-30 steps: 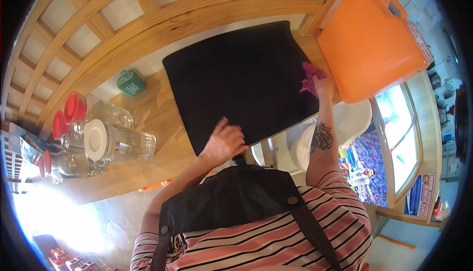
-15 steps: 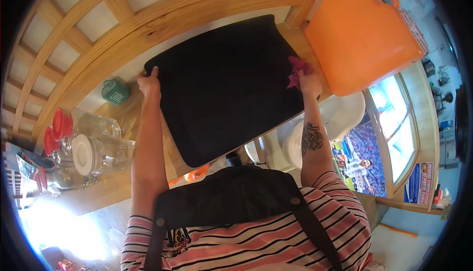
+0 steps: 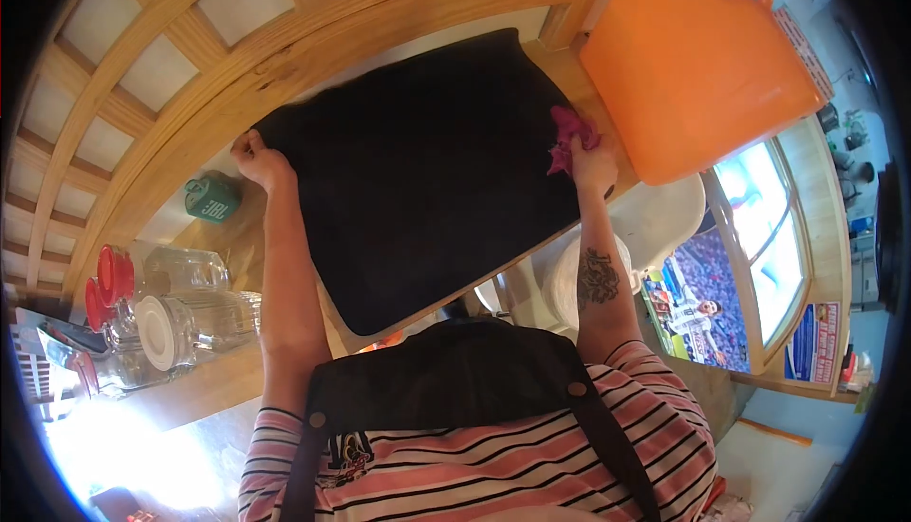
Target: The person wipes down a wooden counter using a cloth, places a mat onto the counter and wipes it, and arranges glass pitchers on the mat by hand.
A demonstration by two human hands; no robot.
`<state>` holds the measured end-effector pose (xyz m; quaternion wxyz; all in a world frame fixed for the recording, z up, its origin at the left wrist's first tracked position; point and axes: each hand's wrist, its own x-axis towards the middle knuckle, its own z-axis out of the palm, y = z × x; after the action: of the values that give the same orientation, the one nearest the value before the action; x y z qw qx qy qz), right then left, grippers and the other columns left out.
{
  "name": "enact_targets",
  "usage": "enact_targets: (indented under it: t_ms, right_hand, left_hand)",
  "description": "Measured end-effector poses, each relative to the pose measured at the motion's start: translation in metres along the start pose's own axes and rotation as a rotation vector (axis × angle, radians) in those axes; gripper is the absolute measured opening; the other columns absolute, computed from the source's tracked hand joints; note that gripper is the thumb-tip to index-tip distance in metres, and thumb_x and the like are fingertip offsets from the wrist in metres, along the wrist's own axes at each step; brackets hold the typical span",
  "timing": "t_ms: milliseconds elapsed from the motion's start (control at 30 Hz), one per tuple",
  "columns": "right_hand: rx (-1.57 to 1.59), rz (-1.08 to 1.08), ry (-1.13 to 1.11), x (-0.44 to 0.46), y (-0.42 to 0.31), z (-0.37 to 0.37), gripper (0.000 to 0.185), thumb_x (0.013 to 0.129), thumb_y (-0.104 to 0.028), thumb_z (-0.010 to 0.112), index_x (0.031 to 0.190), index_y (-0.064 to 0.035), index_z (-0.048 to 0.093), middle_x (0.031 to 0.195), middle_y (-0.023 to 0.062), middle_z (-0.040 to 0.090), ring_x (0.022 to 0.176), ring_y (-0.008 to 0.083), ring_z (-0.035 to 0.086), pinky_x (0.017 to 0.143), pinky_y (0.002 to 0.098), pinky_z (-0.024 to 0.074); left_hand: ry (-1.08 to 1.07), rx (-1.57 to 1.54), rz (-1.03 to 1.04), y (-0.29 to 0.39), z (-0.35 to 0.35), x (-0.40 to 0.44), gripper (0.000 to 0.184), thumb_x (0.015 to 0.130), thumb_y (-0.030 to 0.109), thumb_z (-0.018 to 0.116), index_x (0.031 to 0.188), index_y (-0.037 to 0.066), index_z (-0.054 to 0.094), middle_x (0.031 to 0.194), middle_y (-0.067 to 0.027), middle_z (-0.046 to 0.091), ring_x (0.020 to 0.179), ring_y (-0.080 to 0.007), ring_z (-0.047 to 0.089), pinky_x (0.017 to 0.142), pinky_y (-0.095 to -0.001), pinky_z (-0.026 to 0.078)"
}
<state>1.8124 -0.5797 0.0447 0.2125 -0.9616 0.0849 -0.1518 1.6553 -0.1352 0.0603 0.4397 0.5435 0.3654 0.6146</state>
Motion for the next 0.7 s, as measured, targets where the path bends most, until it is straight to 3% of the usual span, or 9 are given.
enact_targets:
  t_ms: [133, 300, 367, 433, 500, 533, 600, 633, 700]
  right_hand:
    - [-0.012, 0.001, -0.009, 0.003, 0.004, 0.005, 0.053, 0.073, -0.051, 0.062, 0.099, -0.006, 0.053, 0.104, 0.0141, 0.055, 0.087, 0.0396, 0.06, 0.072, 0.0505, 0.0482]
    - [-0.024, 0.009, -0.056, 0.006, 0.005, 0.004, 0.052, 0.076, -0.052, 0.058, 0.104, -0.008, 0.052, 0.116, 0.0165, 0.051, 0.093, 0.0395, 0.059, 0.074, 0.0512, 0.0477]
    - [-0.016, -0.025, 0.029, 0.003, 0.002, 0.003, 0.053, 0.077, -0.049, 0.059, 0.111, -0.0096, 0.052, 0.12, 0.0175, 0.049, 0.101, 0.0386, 0.056, 0.078, 0.0505, 0.047]
    - [-0.015, -0.137, 0.116, 0.002, 0.005, 0.006, 0.053, 0.077, -0.044, 0.061, 0.118, -0.012, 0.051, 0.121, 0.0198, 0.046, 0.109, 0.0386, 0.051, 0.085, 0.0485, 0.0452]
    - [0.021, -0.265, 0.139, 0.007, 0.01, 0.012, 0.049, 0.078, -0.034, 0.063, 0.121, -0.0132, 0.052, 0.122, 0.0221, 0.045, 0.112, 0.0396, 0.047, 0.09, 0.0467, 0.043]
    - [0.063, -0.293, 0.121, 0.006, 0.008, 0.008, 0.045, 0.079, -0.029, 0.063, 0.12, -0.0131, 0.054, 0.123, 0.023, 0.044, 0.112, 0.0403, 0.047, 0.091, 0.0461, 0.042]
    - [0.068, -0.454, 0.226, 0.011, 0.013, 0.012, 0.039, 0.08, -0.021, 0.06, 0.118, -0.0118, 0.056, 0.119, 0.021, 0.047, 0.108, 0.0375, 0.05, 0.089, 0.0437, 0.0436]
    - [0.049, -0.577, 0.345, 0.01, 0.014, 0.015, 0.034, 0.082, -0.013, 0.057, 0.115, -0.0105, 0.058, 0.115, 0.019, 0.051, 0.105, 0.0346, 0.053, 0.087, 0.0414, 0.0452]
    - [0.358, -0.535, 0.144, 0.001, 0.01, 0.015, 0.031, 0.083, -0.01, 0.054, 0.113, -0.0093, 0.059, 0.109, 0.0183, 0.055, 0.103, 0.0337, 0.054, 0.087, 0.0398, 0.0444]
  left_hand:
    - [-0.02, -0.164, 0.164, -0.001, 0.004, 0.005, 0.005, 0.089, 0.004, 0.055, 0.09, 0.0, 0.052, 0.082, -0.0074, 0.053, 0.079, -0.0171, 0.05, 0.077, -0.0292, 0.041]
    - [-0.035, 0.476, 0.175, -0.066, -0.018, 0.0, 0.021, 0.078, 0.002, 0.063, 0.095, 0.001, 0.052, 0.093, -0.0157, 0.052, 0.089, -0.0285, 0.051, 0.082, -0.0379, 0.042]
    - [-0.085, 0.658, 0.214, -0.008, -0.021, -0.035, 0.041, 0.074, 0.005, 0.066, 0.111, 0.002, 0.049, 0.102, -0.0188, 0.05, 0.098, -0.0372, 0.047, 0.088, -0.0443, 0.039]
    - [-0.478, 0.481, 0.425, 0.023, -0.037, -0.064, 0.047, 0.072, 0.017, 0.07, 0.114, 0.005, 0.052, 0.122, -0.0167, 0.048, 0.118, -0.0369, 0.04, 0.097, -0.049, 0.032]
    - [-0.895, 0.93, 0.527, 0.044, -0.063, -0.107, 0.055, 0.079, 0.042, 0.062, 0.124, 0.011, 0.051, 0.139, -0.0125, 0.037, 0.132, -0.0357, 0.026, 0.105, -0.0599, 0.017]
    - [-0.91, 0.932, 0.559, 0.032, -0.075, -0.123, 0.058, 0.082, 0.046, 0.057, 0.128, 0.012, 0.049, 0.143, -0.0125, 0.031, 0.135, -0.0364, 0.02, 0.107, -0.0598, 0.013]
    - [-1.212, 0.869, 0.353, 0.087, -0.104, -0.129, 0.051, 0.083, 0.04, 0.059, 0.122, 0.008, 0.053, 0.14, -0.0158, 0.036, 0.133, -0.0356, 0.028, 0.106, -0.0555, 0.022]
    - [-1.301, 0.388, 0.247, 0.098, -0.123, -0.128, 0.042, 0.084, 0.033, 0.06, 0.115, 0.005, 0.057, 0.13, -0.0163, 0.046, 0.12, -0.0346, 0.044, 0.1, -0.0456, 0.037]
    - [-1.312, 0.047, 0.316, 0.176, -0.167, -0.119, 0.03, 0.081, 0.021, 0.064, 0.107, 0.004, 0.061, 0.117, -0.0151, 0.056, 0.104, -0.0314, 0.056, 0.086, -0.0383, 0.047]
